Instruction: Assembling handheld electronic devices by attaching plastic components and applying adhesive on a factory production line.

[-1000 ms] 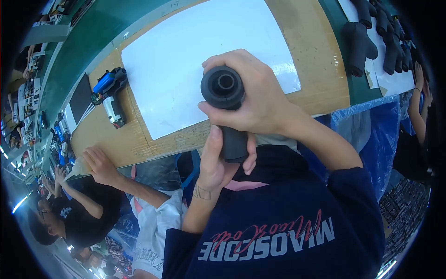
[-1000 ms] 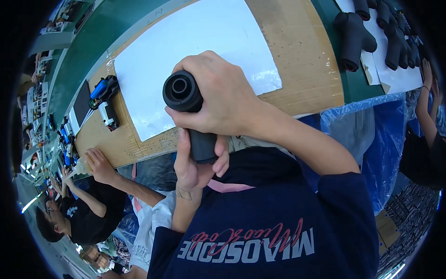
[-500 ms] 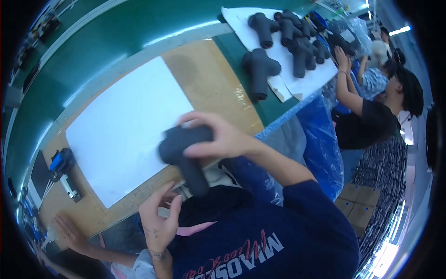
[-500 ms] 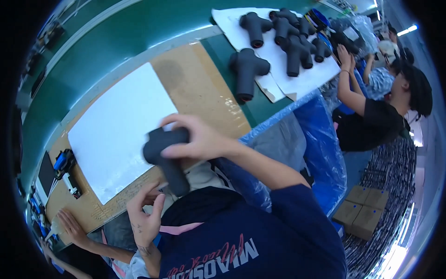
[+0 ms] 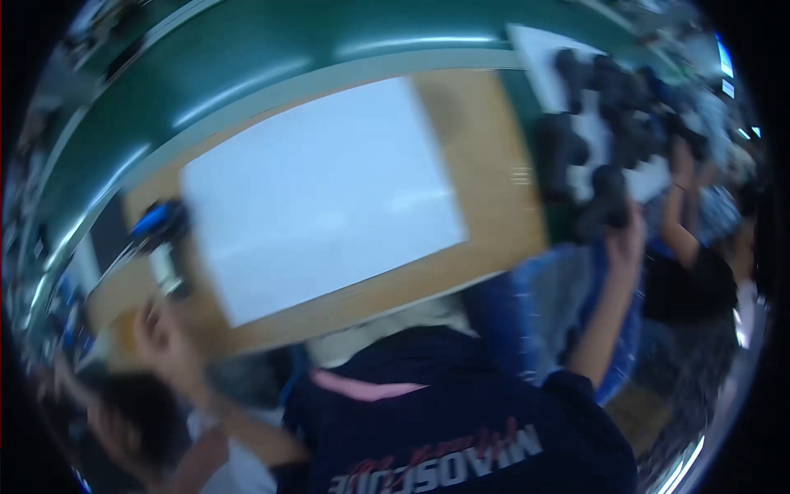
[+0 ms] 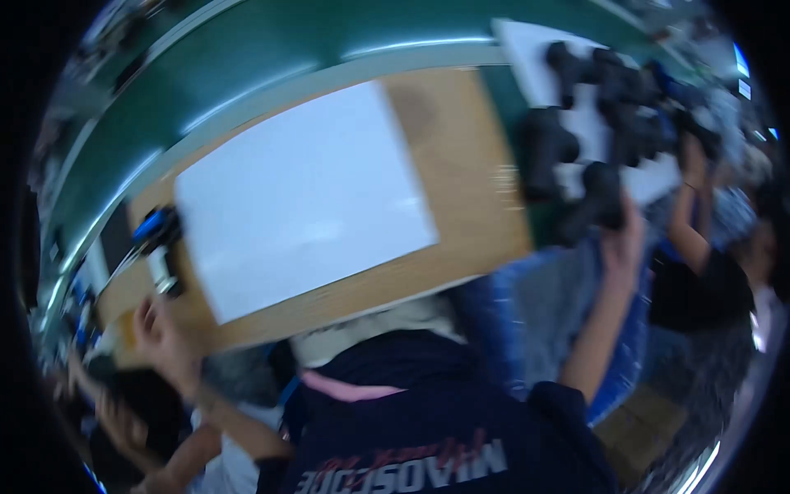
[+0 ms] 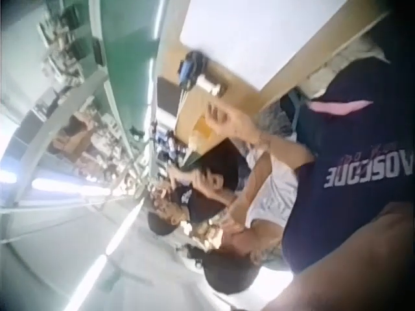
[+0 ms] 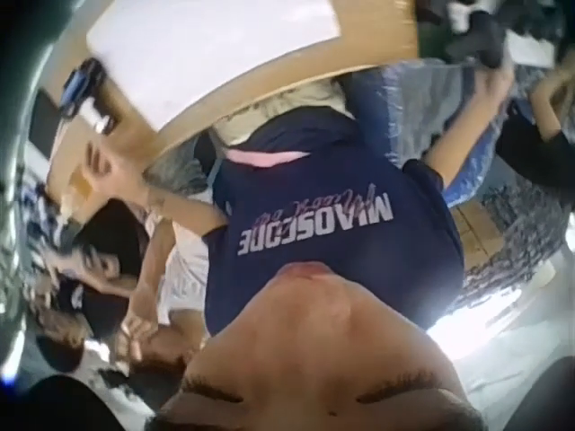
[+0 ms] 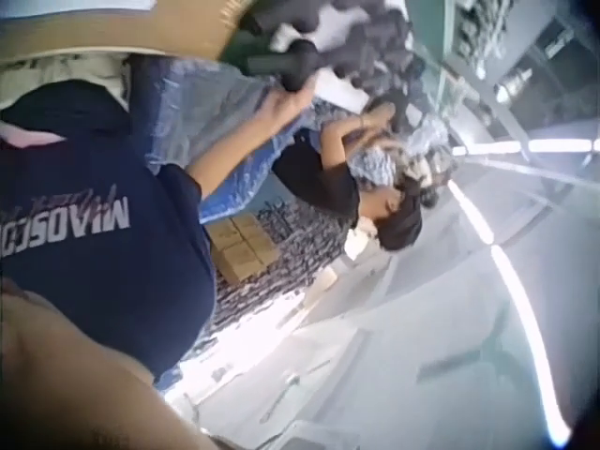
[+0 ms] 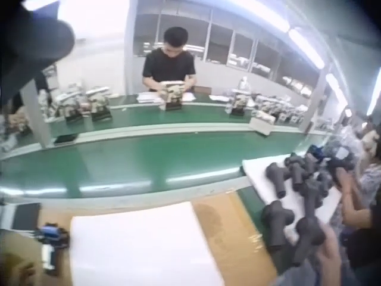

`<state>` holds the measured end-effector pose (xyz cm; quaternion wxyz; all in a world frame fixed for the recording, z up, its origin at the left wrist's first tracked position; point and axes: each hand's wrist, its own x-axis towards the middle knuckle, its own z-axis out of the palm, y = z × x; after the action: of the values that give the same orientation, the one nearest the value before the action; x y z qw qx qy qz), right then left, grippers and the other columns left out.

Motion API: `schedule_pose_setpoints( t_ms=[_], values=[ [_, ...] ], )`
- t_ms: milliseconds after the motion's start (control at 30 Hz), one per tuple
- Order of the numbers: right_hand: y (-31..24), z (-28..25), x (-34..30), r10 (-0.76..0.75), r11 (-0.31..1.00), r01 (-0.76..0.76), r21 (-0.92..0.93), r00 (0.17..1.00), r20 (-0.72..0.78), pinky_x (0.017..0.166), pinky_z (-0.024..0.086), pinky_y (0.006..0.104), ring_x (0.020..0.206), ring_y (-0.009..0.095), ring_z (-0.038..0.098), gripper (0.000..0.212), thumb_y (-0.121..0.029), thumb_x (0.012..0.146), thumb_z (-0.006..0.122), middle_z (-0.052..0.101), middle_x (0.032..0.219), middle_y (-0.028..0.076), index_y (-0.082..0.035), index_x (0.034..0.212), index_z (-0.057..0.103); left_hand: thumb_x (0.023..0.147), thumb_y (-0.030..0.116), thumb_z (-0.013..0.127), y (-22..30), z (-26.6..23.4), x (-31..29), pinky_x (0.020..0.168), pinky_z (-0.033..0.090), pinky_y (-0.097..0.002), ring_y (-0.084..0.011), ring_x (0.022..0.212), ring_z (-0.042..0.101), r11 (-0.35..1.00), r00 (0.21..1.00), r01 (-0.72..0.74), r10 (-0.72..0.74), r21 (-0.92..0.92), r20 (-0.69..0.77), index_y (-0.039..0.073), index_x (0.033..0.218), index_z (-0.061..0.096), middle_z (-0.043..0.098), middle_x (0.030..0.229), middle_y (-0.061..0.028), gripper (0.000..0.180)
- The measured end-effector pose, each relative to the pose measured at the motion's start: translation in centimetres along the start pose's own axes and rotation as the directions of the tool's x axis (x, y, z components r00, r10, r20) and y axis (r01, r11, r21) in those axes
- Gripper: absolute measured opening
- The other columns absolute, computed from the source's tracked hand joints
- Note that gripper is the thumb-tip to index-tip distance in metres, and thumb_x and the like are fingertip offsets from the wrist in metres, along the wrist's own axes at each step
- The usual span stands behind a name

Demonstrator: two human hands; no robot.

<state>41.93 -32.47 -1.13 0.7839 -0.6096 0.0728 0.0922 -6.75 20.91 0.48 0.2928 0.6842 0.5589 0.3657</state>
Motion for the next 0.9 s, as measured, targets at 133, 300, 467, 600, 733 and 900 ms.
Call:
schedule_pose_setpoints(
  t_ms=[133,300,467,600,733,900],
  values=[
    [-1.0,-16.1,6.5,-0.501,0.306,0.394,-0.867,0.841,0.205,0.097,0.053,0.0386,0.112,0.026,0.067,0.045,-0.037,0.107,0.052,0.068,0.126,0.012,-0.001,0.134,0.061,0.094,0.020,0.076,2.1,6.1,1.5,0.084,0.052,-0.0282,-0.0151,0.097,0.063,0.985,0.987,-0.127,0.115,0.114,0.111,0.006,0.142,0.053,0.061,0.121,-0.0103,0.055],
    [0.7,-4.1,2.3,-0.486,0.036,0.274,-0.961,0.845,0.223,0.088,0.054,0.0349,0.101,0.023,0.070,0.038,-0.034,0.105,0.056,0.072,0.117,0.012,-0.005,0.127,0.067,0.085,0.021,0.080,-0.3,8.2,5.3,0.097,0.049,-0.0354,-0.0190,0.110,0.060,0.838,0.881,-0.471,0.458,0.276,0.114,0.001,0.142,0.051,0.059,0.125,-0.0121,0.067],
    [3.4,-1.3,-2.1,-0.685,0.401,0.295,-0.867,0.725,-0.071,0.088,0.051,0.0291,0.095,0.014,0.065,0.023,-0.022,0.103,0.063,0.071,0.103,0.006,0.000,0.111,0.069,0.089,0.021,0.080,1.5,4.9,4.3,0.089,0.050,-0.0309,-0.0214,0.107,0.061,0.932,0.938,-0.336,0.318,0.137,0.139,0.004,0.146,0.048,0.060,0.124,-0.0143,0.067],
    [6.4,-9.3,-8.6,-0.611,0.219,0.019,-0.975,0.782,-0.122,0.072,0.050,0.0316,0.075,0.018,0.062,0.015,-0.016,0.094,0.065,0.067,0.080,0.009,-0.001,0.095,0.067,0.092,0.014,0.077,5.3,7.4,-3.5,0.086,0.049,-0.0268,-0.0188,0.106,0.061,0.990,0.947,-0.109,0.131,-0.091,0.292,0.007,0.149,0.045,0.059,0.117,-0.0103,0.066],
    [12.7,-24.8,-18.0,-0.125,-0.259,-0.432,-0.864,0.902,-0.413,0.097,0.052,0.0488,0.111,0.040,0.065,0.050,-0.027,0.080,0.070,0.068,0.115,0.024,-0.003,0.123,0.063,0.091,0.005,0.074,8.1,9.9,-7.7,0.092,0.052,-0.0310,-0.0218,0.106,0.064,0.985,0.836,-0.135,0.172,-0.108,0.521,0.006,0.153,0.039,0.060,0.121,-0.0155,0.070],
    [15.7,-27.0,-23.0,-0.054,-0.379,-0.554,-0.741,0.813,-0.580,0.104,0.049,0.0471,0.117,0.043,0.063,0.063,-0.023,0.074,0.072,0.066,0.120,0.029,-0.001,0.132,0.058,0.091,0.002,0.072,10.4,12.5,-9.6,0.089,0.053,-0.0305,-0.0209,0.102,0.065,0.980,0.803,-0.179,0.200,-0.093,0.562,0.007,0.154,0.039,0.059,0.117,-0.0134,0.071]
  ],
)
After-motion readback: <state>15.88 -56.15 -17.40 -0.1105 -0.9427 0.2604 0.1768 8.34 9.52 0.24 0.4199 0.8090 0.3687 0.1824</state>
